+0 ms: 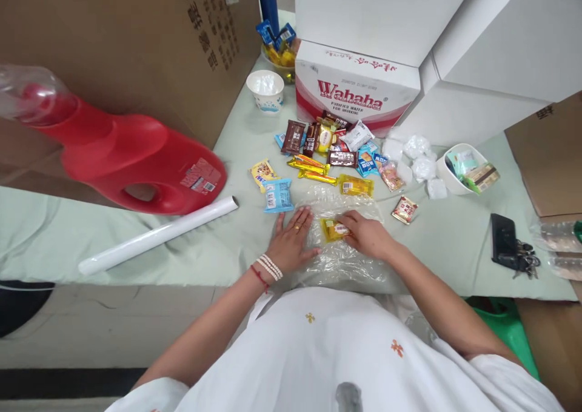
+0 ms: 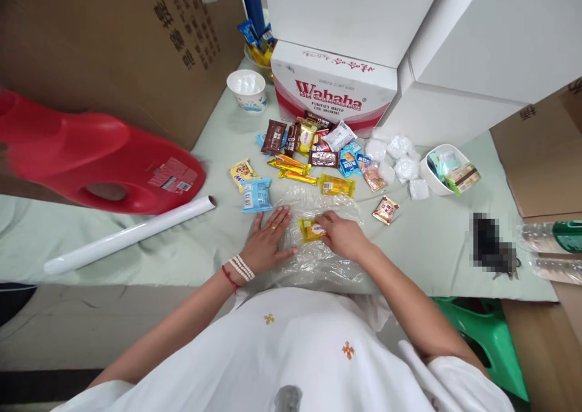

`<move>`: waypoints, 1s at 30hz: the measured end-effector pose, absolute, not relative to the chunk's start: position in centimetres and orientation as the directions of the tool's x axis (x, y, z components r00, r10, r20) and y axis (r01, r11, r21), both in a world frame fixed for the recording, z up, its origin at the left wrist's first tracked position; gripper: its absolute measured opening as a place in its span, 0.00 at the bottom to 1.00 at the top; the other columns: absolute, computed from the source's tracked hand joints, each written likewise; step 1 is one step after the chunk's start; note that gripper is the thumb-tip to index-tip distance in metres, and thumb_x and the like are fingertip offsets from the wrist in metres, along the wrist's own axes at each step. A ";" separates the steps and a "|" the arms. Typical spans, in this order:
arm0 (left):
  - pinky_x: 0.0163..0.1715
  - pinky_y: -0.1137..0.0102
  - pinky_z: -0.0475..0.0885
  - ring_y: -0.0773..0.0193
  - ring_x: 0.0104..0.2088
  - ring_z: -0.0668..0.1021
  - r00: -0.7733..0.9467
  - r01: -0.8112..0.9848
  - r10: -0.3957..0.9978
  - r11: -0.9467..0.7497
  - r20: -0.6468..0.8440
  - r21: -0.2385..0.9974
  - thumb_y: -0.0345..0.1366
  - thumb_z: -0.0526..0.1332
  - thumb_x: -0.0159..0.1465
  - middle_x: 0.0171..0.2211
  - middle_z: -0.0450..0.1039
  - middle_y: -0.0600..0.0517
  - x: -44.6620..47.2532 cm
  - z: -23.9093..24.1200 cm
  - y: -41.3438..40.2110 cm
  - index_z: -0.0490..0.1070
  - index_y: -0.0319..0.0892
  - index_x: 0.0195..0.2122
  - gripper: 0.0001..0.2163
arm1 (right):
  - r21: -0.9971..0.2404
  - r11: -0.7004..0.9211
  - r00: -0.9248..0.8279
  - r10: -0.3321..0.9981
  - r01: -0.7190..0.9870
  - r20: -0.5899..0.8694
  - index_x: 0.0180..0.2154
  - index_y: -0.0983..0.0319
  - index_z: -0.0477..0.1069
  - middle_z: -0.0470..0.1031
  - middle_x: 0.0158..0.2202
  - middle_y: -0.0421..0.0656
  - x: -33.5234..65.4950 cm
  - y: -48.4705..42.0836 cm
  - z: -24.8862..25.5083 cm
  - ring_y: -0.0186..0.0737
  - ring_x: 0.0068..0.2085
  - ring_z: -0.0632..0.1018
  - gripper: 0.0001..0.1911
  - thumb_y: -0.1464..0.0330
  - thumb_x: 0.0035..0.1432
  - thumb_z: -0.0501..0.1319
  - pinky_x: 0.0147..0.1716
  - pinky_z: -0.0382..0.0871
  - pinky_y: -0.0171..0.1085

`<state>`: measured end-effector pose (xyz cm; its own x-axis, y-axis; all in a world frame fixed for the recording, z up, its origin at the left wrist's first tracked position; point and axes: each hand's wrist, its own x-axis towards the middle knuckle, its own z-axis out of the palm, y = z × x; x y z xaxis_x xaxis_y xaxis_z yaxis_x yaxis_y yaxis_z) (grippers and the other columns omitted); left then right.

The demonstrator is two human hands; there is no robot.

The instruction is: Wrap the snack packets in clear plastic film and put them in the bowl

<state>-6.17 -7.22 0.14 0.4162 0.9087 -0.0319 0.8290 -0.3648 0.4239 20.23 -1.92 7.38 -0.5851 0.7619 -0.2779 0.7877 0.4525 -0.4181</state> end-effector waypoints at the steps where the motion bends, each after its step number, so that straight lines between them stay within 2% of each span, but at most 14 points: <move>1: 0.72 0.44 0.38 0.45 0.74 0.54 0.427 0.810 0.904 -0.371 -0.025 0.454 0.53 0.57 0.68 0.75 0.48 0.38 -6.9 0.2 -7.2 0.48 0.40 0.75 0.39 | -0.419 0.437 -0.572 0.770 0.796 -0.282 0.65 0.56 0.65 0.67 0.63 0.51 20.2 -2.5 7.0 0.48 0.51 0.79 0.27 0.68 0.66 0.60 0.47 0.74 0.42; 4: 0.71 0.47 0.47 0.49 0.74 0.54 0.463 0.728 0.884 -0.418 0.060 0.544 0.41 0.53 0.70 0.74 0.52 0.42 -9.3 0.8 -7.7 0.53 0.44 0.73 0.30 | -0.525 0.404 -0.550 0.820 0.750 -0.155 0.69 0.55 0.58 0.59 0.68 0.53 22.2 -4.2 6.9 0.49 0.56 0.77 0.29 0.61 0.69 0.59 0.49 0.75 0.45; 6: 0.71 0.46 0.47 0.50 0.75 0.53 0.521 0.649 0.840 -0.505 0.151 0.569 0.34 0.54 0.66 0.73 0.56 0.46 -10.7 1.5 -8.8 0.58 0.48 0.71 0.30 | -0.593 0.433 -0.568 0.821 0.679 -0.051 0.69 0.54 0.57 0.60 0.67 0.53 24.5 -6.1 7.2 0.50 0.57 0.75 0.30 0.58 0.69 0.59 0.51 0.75 0.47; 9: 0.71 0.40 0.41 0.46 0.75 0.52 0.684 0.531 0.713 -0.631 0.154 0.565 0.30 0.58 0.58 0.72 0.58 0.48 -11.1 2.1 -10.8 0.64 0.50 0.66 0.32 | -0.585 0.532 -0.658 0.753 0.612 -0.004 0.66 0.55 0.62 0.66 0.63 0.54 27.3 -9.9 6.4 0.53 0.59 0.72 0.30 0.57 0.66 0.64 0.56 0.72 0.52; 11: 0.71 0.39 0.41 0.45 0.74 0.55 0.739 0.508 0.666 -0.650 0.102 0.565 0.29 0.59 0.59 0.70 0.63 0.48 -10.6 1.9 -11.8 0.70 0.51 0.61 0.27 | -0.536 0.565 -0.661 0.750 0.628 0.017 0.60 0.57 0.69 0.70 0.60 0.55 28.2 -12.0 5.1 0.54 0.58 0.72 0.23 0.61 0.66 0.64 0.55 0.71 0.55; 13: 0.70 0.42 0.47 0.48 0.70 0.63 0.711 0.519 0.696 -0.617 0.102 0.592 0.28 0.57 0.63 0.61 0.74 0.48 -10.0 1.5 -12.1 0.75 0.50 0.52 0.18 | -0.532 0.558 -0.628 0.776 0.637 0.062 0.52 0.57 0.75 0.74 0.56 0.54 28.5 -12.8 4.0 0.52 0.55 0.75 0.13 0.66 0.69 0.59 0.52 0.72 0.54; 15: 0.66 0.49 0.59 0.52 0.63 0.72 0.621 0.525 0.774 -0.527 0.122 0.668 0.30 0.56 0.67 0.49 0.81 0.47 -9.7 1.4 -11.6 0.77 0.47 0.45 0.11 | -0.603 0.526 -0.610 0.788 0.600 0.081 0.47 0.58 0.77 0.79 0.49 0.51 28.6 -12.1 3.7 0.47 0.48 0.78 0.13 0.68 0.71 0.54 0.48 0.73 0.48; 17: 0.55 0.58 0.71 0.55 0.52 0.79 0.491 0.530 0.866 -0.385 0.097 0.756 0.35 0.54 0.70 0.41 0.81 0.46 -9.4 1.6 -10.4 0.76 0.44 0.40 0.10 | -0.691 0.451 -0.589 0.807 0.565 0.045 0.45 0.58 0.77 0.81 0.42 0.49 28.8 -10.1 4.2 0.43 0.43 0.79 0.14 0.66 0.72 0.53 0.45 0.74 0.43; 19: 0.43 0.66 0.74 0.59 0.40 0.80 0.334 0.567 0.942 -0.223 0.026 0.793 0.41 0.53 0.71 0.34 0.79 0.49 -9.0 1.9 -8.6 0.74 0.43 0.36 0.13 | -0.730 0.339 -0.532 0.846 0.593 -0.040 0.46 0.59 0.77 0.81 0.39 0.46 29.0 -7.3 5.0 0.42 0.39 0.80 0.15 0.62 0.72 0.53 0.42 0.74 0.39; 21: 0.37 0.67 0.72 0.61 0.33 0.77 0.149 0.653 0.989 -0.082 -0.022 0.753 0.45 0.55 0.70 0.29 0.75 0.51 -8.4 2.0 -6.5 0.73 0.43 0.33 0.14 | -0.678 0.244 -0.462 0.873 0.693 -0.158 0.46 0.61 0.78 0.81 0.37 0.45 29.0 -4.2 5.7 0.42 0.37 0.80 0.17 0.61 0.72 0.53 0.38 0.72 0.37; 23: 0.38 0.64 0.72 0.57 0.34 0.76 -0.043 0.756 0.999 0.023 0.015 0.654 0.45 0.60 0.65 0.30 0.73 0.51 -7.6 1.9 -4.6 0.73 0.43 0.36 0.11 | -0.504 0.209 -0.373 0.894 0.838 -0.249 0.47 0.62 0.78 0.81 0.39 0.47 28.5 -1.6 6.2 0.44 0.37 0.80 0.15 0.64 0.70 0.54 0.36 0.69 0.36; 26: 0.46 0.56 0.71 0.49 0.42 0.74 -0.233 0.845 0.954 0.103 0.188 0.525 0.40 0.65 0.60 0.36 0.73 0.45 -7.0 1.6 -2.9 0.74 0.41 0.43 0.12 | -0.200 0.223 -0.261 0.947 0.954 -0.189 0.52 0.62 0.76 0.80 0.46 0.52 26.7 1.1 7.0 0.49 0.45 0.79 0.16 0.68 0.68 0.55 0.39 0.68 0.38; 28: 0.48 0.54 0.70 0.47 0.44 0.73 -0.286 0.864 0.905 0.101 0.314 0.494 0.35 0.62 0.61 0.39 0.73 0.42 -7.0 2.1 -3.0 0.74 0.40 0.44 0.11 | -0.162 0.312 -0.334 0.933 0.936 -0.135 0.54 0.61 0.75 0.78 0.49 0.52 24.7 2.1 7.5 0.49 0.50 0.78 0.18 0.68 0.70 0.53 0.42 0.68 0.38; 30: 0.48 0.54 0.69 0.48 0.45 0.73 -0.289 0.874 0.853 0.050 0.435 0.483 0.31 0.58 0.63 0.40 0.74 0.42 -6.9 3.0 -3.8 0.75 0.41 0.43 0.10 | -0.197 0.429 -0.461 0.872 0.882 -0.164 0.57 0.59 0.73 0.77 0.53 0.51 22.3 2.8 7.7 0.48 0.53 0.77 0.19 0.67 0.71 0.51 0.44 0.68 0.37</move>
